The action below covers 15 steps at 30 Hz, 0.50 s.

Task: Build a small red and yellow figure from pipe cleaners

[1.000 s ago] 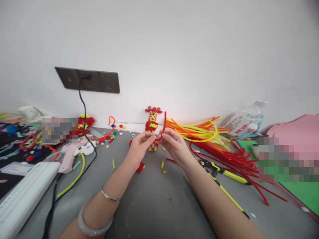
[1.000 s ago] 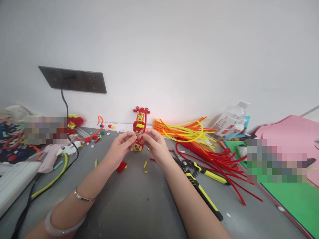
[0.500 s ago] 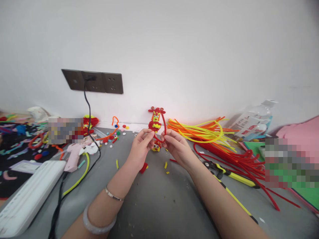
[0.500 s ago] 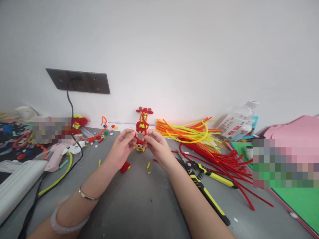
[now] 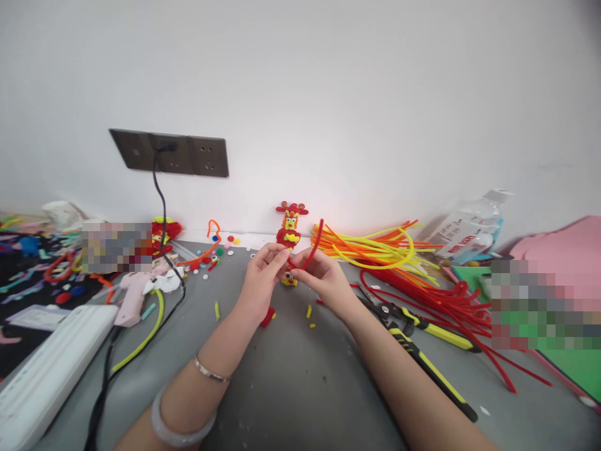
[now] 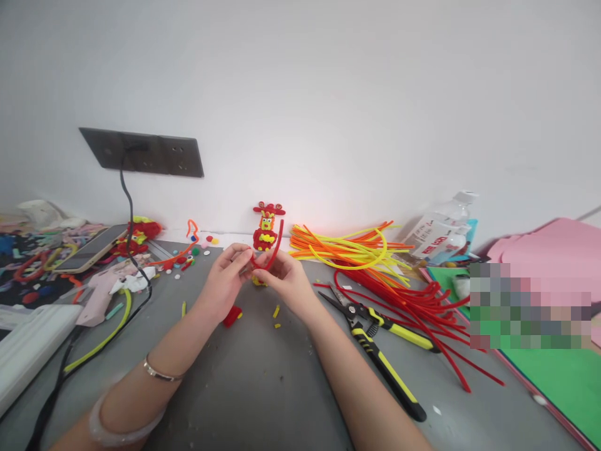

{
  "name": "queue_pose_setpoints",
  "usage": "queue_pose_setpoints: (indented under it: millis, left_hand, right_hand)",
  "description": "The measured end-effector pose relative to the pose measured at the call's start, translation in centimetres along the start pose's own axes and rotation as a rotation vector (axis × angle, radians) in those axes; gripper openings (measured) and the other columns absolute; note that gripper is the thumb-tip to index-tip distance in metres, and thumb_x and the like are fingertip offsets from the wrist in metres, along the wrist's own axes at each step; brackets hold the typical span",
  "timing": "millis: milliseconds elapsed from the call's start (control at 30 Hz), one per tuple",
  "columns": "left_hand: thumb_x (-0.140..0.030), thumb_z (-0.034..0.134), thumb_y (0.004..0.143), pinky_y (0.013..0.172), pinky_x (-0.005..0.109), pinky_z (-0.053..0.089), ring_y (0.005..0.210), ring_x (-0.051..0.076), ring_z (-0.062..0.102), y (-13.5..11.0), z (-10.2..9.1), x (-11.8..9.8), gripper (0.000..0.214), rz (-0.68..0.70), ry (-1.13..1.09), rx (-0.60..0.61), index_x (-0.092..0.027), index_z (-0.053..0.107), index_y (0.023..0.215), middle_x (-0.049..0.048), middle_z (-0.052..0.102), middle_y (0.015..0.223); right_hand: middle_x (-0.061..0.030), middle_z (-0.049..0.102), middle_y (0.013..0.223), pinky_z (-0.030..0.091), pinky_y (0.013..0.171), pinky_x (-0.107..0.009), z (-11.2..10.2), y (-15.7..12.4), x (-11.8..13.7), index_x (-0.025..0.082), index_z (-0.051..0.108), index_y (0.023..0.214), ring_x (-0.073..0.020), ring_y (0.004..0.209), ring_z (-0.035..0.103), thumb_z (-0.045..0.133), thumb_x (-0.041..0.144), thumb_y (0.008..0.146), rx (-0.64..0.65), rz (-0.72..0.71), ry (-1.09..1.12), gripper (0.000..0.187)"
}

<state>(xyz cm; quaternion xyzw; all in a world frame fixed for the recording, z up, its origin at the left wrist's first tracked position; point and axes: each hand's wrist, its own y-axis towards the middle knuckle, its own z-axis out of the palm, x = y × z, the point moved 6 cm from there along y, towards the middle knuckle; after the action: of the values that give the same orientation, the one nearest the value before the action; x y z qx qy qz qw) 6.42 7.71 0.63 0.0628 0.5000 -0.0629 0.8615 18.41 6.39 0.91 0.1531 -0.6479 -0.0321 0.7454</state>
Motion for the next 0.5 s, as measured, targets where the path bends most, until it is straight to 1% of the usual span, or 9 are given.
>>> queue_pose_setpoints:
  millis: [133,233,367,500]
  left_hand:
    - [-0.038,0.079,0.069,0.061,0.020,0.039,0.063,0.008,0.047,0.04,-0.03,0.04,0.027,-0.012,-0.006,0.008,-0.019,0.063,0.078,-0.0035,0.056,0.069]
    - [-0.038,0.077,0.071,0.061,0.021,0.039,0.062,0.008,0.046,0.03,0.08,0.08,0.024,-0.026,0.006,0.024,-0.018,0.062,0.076,-0.0030,0.056,0.070]
    - [-0.036,0.073,0.074,0.060,0.020,0.038,0.061,0.008,0.045,-0.03,0.20,0.09,0.022,-0.038,0.004,0.041,-0.018,0.060,0.072,-0.0032,0.055,0.069]
    - [-0.036,0.073,0.075,0.058,0.020,0.038,0.059,0.007,0.044,-0.05,0.20,0.02,0.023,-0.037,-0.011,0.049,-0.018,0.059,0.071,-0.0038,0.053,0.068]
  right_hand:
    - [-0.0019,0.067,0.083,0.051,0.072,-0.030,-0.36,0.06,-0.12,0.020,0.065,0.085,-0.0161,0.078,0.062,0.078,0.037,0.074,-0.033,-0.019,-0.045,0.024]
    - [-0.0018,0.068,0.080,0.050,0.070,-0.030,-0.53,0.08,-0.04,0.020,0.066,0.085,-0.0157,0.075,0.062,0.077,0.038,0.075,-0.043,-0.026,-0.067,0.024]
    - [-0.0014,0.067,0.079,0.050,0.069,-0.030,-0.28,-0.01,0.03,0.020,0.065,0.084,-0.0160,0.075,0.061,0.079,0.038,0.073,-0.023,0.000,-0.052,0.025]
    - [-0.0015,0.067,0.082,0.050,0.072,-0.030,-0.07,-0.15,0.20,0.021,0.063,0.084,-0.0163,0.078,0.062,0.078,0.036,0.076,-0.004,-0.011,-0.030,0.022]
